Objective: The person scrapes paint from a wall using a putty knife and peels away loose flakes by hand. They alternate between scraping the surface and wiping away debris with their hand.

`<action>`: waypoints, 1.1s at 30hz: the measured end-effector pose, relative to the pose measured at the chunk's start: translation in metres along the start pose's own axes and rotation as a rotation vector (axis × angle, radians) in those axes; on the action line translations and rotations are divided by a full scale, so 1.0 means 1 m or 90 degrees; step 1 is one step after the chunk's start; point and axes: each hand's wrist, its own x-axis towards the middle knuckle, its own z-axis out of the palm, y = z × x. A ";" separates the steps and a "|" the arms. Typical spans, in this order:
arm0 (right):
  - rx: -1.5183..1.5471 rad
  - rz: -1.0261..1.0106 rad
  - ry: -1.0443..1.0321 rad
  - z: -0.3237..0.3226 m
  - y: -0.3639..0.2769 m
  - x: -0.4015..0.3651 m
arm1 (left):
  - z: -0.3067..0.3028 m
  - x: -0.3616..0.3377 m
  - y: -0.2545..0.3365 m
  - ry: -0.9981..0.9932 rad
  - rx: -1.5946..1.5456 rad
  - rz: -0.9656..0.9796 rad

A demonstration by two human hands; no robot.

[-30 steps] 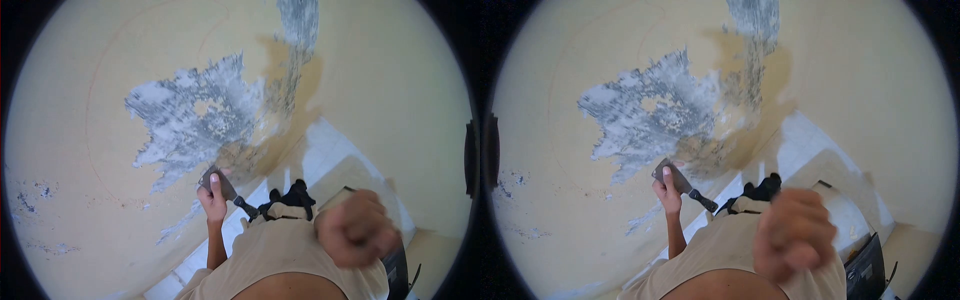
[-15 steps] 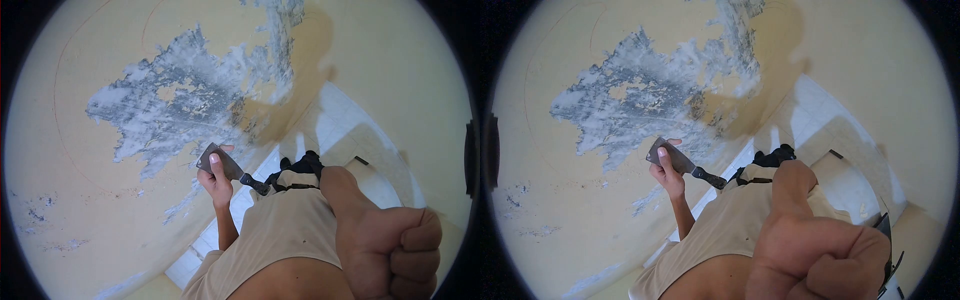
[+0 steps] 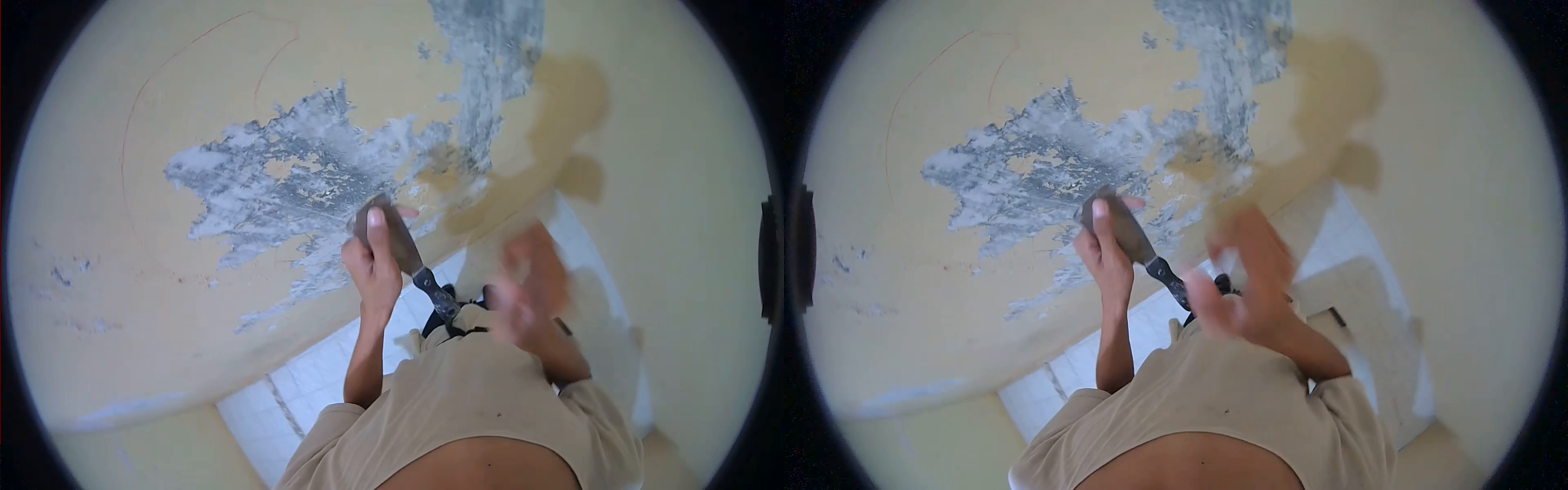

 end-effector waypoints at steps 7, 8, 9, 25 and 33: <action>0.394 0.347 -0.323 0.097 0.077 0.005 | 0.025 0.053 -0.026 0.055 0.035 -0.027; 0.354 0.302 -0.283 0.107 0.084 0.003 | 0.025 0.054 -0.030 0.066 0.034 -0.032; 0.313 0.252 -0.242 0.114 0.091 0.004 | 0.025 0.056 -0.035 0.069 0.046 -0.016; 0.280 0.256 -0.142 0.132 0.097 0.010 | 0.029 0.065 -0.050 0.081 -0.066 -0.021; 0.254 0.244 -0.182 0.130 0.104 0.002 | 0.025 0.064 -0.054 0.083 -0.060 -0.025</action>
